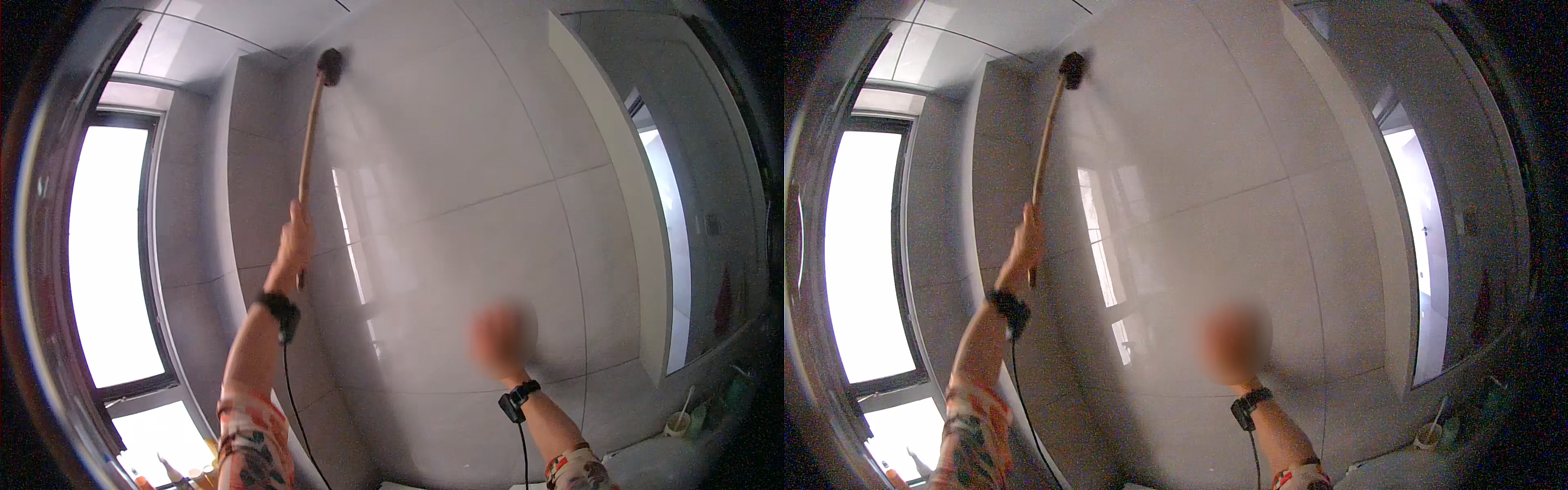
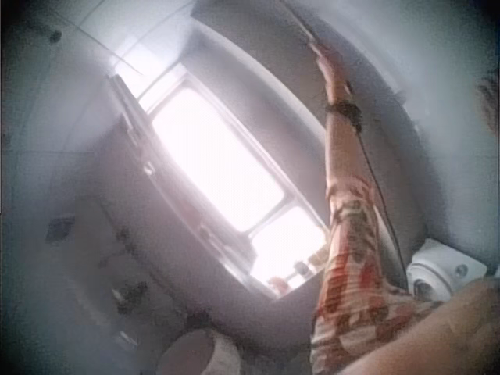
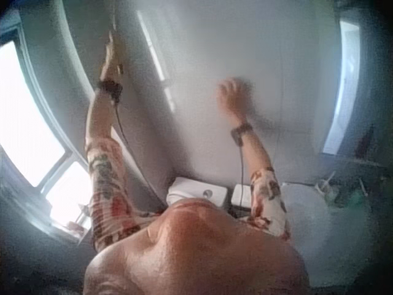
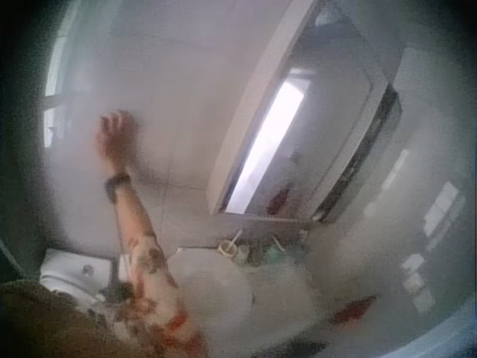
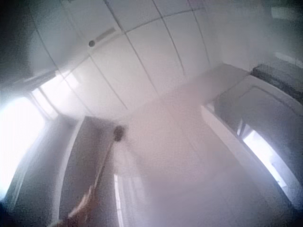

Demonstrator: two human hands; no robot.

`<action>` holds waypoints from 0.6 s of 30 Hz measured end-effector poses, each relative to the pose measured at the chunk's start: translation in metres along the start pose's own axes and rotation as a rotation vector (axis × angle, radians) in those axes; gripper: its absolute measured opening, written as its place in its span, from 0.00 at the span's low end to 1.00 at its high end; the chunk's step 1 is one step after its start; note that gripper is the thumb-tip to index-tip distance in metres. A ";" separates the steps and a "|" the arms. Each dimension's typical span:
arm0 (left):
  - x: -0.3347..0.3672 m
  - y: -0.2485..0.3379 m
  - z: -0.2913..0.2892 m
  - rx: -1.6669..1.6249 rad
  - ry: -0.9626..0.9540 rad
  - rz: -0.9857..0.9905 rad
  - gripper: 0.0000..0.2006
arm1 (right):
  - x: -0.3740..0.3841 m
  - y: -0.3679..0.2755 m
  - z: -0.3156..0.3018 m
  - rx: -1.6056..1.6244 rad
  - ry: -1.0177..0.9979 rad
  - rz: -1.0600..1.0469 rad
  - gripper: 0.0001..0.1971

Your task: The person uses a long-handled mop with a cloth attachment to wipe the tiled walls and the mirror in a bathroom. They systematically clean the wall surfaces from top to bottom and then move to the mirror above the sink.

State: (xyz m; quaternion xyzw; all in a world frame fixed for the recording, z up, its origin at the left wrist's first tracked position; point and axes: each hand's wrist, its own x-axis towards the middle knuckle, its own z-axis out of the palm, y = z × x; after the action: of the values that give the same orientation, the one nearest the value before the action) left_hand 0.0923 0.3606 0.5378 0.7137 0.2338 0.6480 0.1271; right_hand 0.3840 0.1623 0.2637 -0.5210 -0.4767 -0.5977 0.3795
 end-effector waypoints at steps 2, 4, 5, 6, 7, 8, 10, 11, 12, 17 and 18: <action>-0.074 0.004 0.018 0.035 -0.053 -0.087 0.26 | -0.012 0.017 0.011 -0.037 0.013 0.038 0.07; -0.120 -0.046 0.029 0.013 -0.099 -0.041 0.24 | -0.018 0.022 0.019 -0.023 0.022 0.083 0.07; -0.144 -0.068 0.045 -0.001 -0.133 -0.039 0.22 | -0.020 0.028 0.019 -0.037 0.016 0.121 0.06; -0.179 -0.085 0.048 0.026 -0.153 -0.054 0.21 | -0.021 0.027 0.020 -0.015 0.014 0.158 0.05; -0.216 -0.104 0.043 0.077 -0.161 -0.079 0.20 | -0.021 0.021 0.021 0.036 0.017 0.155 0.05; -0.255 -0.118 0.034 0.128 -0.164 -0.095 0.21 | -0.016 0.013 0.017 0.090 0.026 0.149 0.05; -0.336 -0.149 0.030 0.236 -0.177 -0.101 0.25 | -0.009 0.006 0.016 0.106 0.077 0.109 0.04; -0.378 -0.155 0.031 0.289 -0.183 -0.081 0.28 | -0.009 0.006 0.015 0.061 0.111 0.078 0.04; -0.417 -0.126 0.034 0.324 -0.190 -0.009 0.28 | -0.012 0.012 0.017 -0.005 0.131 0.044 0.04; -0.488 -0.130 0.029 0.288 -0.214 -0.099 0.26 | -0.024 0.025 0.038 -0.056 -0.040 0.060 0.06; -0.465 -0.127 0.029 0.286 -0.312 -0.302 0.25 | -0.028 0.031 0.041 -0.100 -0.100 0.084 0.06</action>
State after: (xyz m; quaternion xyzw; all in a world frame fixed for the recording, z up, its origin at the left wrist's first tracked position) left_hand 0.0760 0.2412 0.0707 0.7725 0.4047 0.4641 0.1549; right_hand 0.4287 0.1924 0.2419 -0.5881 -0.4424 -0.5775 0.3534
